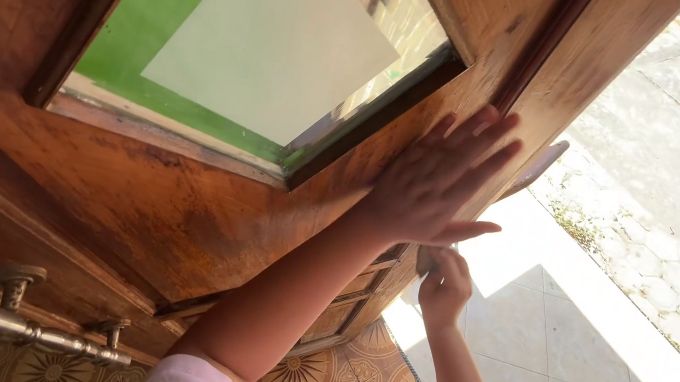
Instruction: The person wipes the surface of a wooden door with a small cloth, moving from the upper glass panel down to the lower panels. They hold the door handle with one hand while scrubbing with the other, then briefly open the door before continuing to wipe the frame and panels.
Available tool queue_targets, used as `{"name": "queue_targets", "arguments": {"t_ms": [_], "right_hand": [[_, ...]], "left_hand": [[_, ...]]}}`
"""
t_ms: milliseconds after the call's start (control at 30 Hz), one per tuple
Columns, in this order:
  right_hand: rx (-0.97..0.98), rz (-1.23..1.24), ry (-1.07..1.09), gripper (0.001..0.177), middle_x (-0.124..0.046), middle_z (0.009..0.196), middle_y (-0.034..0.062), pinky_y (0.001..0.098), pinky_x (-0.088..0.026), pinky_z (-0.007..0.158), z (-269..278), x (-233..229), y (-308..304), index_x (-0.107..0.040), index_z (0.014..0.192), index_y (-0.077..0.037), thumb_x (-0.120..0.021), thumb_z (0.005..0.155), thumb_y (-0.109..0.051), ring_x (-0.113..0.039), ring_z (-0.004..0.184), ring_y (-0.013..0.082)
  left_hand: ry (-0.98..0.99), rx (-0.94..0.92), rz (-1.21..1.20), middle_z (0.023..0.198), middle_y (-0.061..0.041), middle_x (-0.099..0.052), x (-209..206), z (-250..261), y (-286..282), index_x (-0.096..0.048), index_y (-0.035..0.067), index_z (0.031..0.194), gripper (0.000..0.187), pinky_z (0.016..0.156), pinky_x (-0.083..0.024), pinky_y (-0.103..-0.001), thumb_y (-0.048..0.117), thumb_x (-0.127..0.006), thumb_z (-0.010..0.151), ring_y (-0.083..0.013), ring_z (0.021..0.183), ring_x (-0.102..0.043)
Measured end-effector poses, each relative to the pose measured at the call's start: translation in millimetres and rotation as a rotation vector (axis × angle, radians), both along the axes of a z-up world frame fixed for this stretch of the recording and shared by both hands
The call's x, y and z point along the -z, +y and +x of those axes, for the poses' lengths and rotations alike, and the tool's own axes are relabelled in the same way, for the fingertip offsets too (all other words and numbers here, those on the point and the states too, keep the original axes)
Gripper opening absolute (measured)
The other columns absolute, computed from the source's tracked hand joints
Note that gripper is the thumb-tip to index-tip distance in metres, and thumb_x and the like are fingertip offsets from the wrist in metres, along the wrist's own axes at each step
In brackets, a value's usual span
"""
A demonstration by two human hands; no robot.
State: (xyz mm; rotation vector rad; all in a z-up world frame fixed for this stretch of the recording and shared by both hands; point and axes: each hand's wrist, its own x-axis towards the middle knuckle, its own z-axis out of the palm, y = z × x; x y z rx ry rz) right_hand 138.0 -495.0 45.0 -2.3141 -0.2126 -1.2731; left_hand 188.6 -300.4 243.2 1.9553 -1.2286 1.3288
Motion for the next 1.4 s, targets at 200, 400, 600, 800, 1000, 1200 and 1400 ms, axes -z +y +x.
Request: {"name": "queue_targets", "arguments": {"t_ms": [200, 400, 600, 800, 1000, 1200, 1400], "right_hand": [[-0.127, 0.469, 0.232, 0.048, -0.075, 0.104, 0.0104, 0.0301, -0.057, 0.081, -15, 20, -57, -0.075, 0.118, -0.001, -0.049, 0.083, 0.018, -0.070, 0.092, 0.0173], [-0.212, 0.018, -0.421, 0.014, -0.070, 0.111, 0.0125, 0.0288, -0.055, 0.078, 0, -225, -22, -0.068, 0.124, 0.001, -0.059, 0.114, -0.005, -0.068, 0.096, 0.0181], [-0.173, -0.128, -0.493, 0.009, -0.064, 0.112, 0.0164, 0.0356, -0.056, 0.085, 41, -241, 32, -0.069, 0.107, 0.002, -0.064, 0.103, -0.004, -0.065, 0.104, 0.0274], [0.005, -0.116, -0.389, 0.017, -0.064, 0.103, 0.0126, 0.0411, -0.051, 0.089, 35, -59, 10, -0.070, 0.107, 0.001, -0.064, 0.091, 0.003, -0.060, 0.099, 0.0309], [-0.075, 0.006, -0.018, 0.043, -0.064, 0.107, 0.0173, 0.0405, -0.054, 0.091, 1, 57, 4, -0.073, 0.113, -0.001, -0.054, 0.077, 0.013, -0.064, 0.102, 0.0341], [-0.293, 0.062, 0.170, 0.036, -0.068, 0.114, 0.0159, 0.0359, -0.054, 0.096, -22, 13, -8, -0.071, 0.120, 0.001, -0.060, 0.089, 0.016, -0.066, 0.109, 0.0271], [-0.331, -0.192, -0.282, 0.020, -0.061, 0.122, 0.0182, 0.0328, -0.053, 0.089, 10, -79, -3, -0.065, 0.124, 0.010, -0.063, 0.105, 0.014, -0.060, 0.112, 0.0259]], "left_hand": [[-0.120, -0.155, 0.031, 0.172, -0.010, -0.025, 1, -2, 0, -0.023, 0.012, 0.167, 0.079, 0.134, -0.015, -0.049, 0.069, -0.035, 0.113, -0.0275, 0.160, -0.024], [-0.111, -0.168, 0.033, 0.171, -0.011, -0.028, 1, -2, 1, -0.024, 0.012, 0.167, 0.078, 0.133, -0.016, -0.049, 0.068, -0.037, 0.114, -0.0290, 0.159, -0.027], [-0.013, -0.123, -0.007, 0.170, -0.012, -0.031, 2, -9, 3, -0.028, 0.011, 0.165, 0.075, 0.134, -0.018, -0.048, 0.061, -0.046, 0.112, -0.0282, 0.160, -0.028], [0.092, -0.202, -0.026, 0.169, -0.010, -0.033, 70, -44, 30, -0.033, 0.009, 0.164, 0.071, 0.134, -0.015, -0.047, 0.047, -0.059, 0.110, -0.0258, 0.159, -0.030], [0.137, -0.385, 0.064, 0.169, -0.007, -0.036, 155, -72, 65, -0.036, 0.009, 0.163, 0.068, 0.133, -0.014, -0.046, 0.037, -0.062, 0.107, -0.0236, 0.158, -0.031], [0.175, -0.465, 0.040, 0.171, -0.008, -0.031, 177, -86, 90, -0.036, 0.009, 0.164, 0.067, 0.135, -0.012, -0.046, 0.032, -0.064, 0.108, -0.0238, 0.161, -0.024], [0.218, -0.425, -0.031, 0.173, -0.009, -0.026, 174, -101, 128, -0.032, 0.007, 0.166, 0.065, 0.137, -0.013, -0.044, 0.022, -0.063, 0.111, -0.0238, 0.163, -0.020]]}}
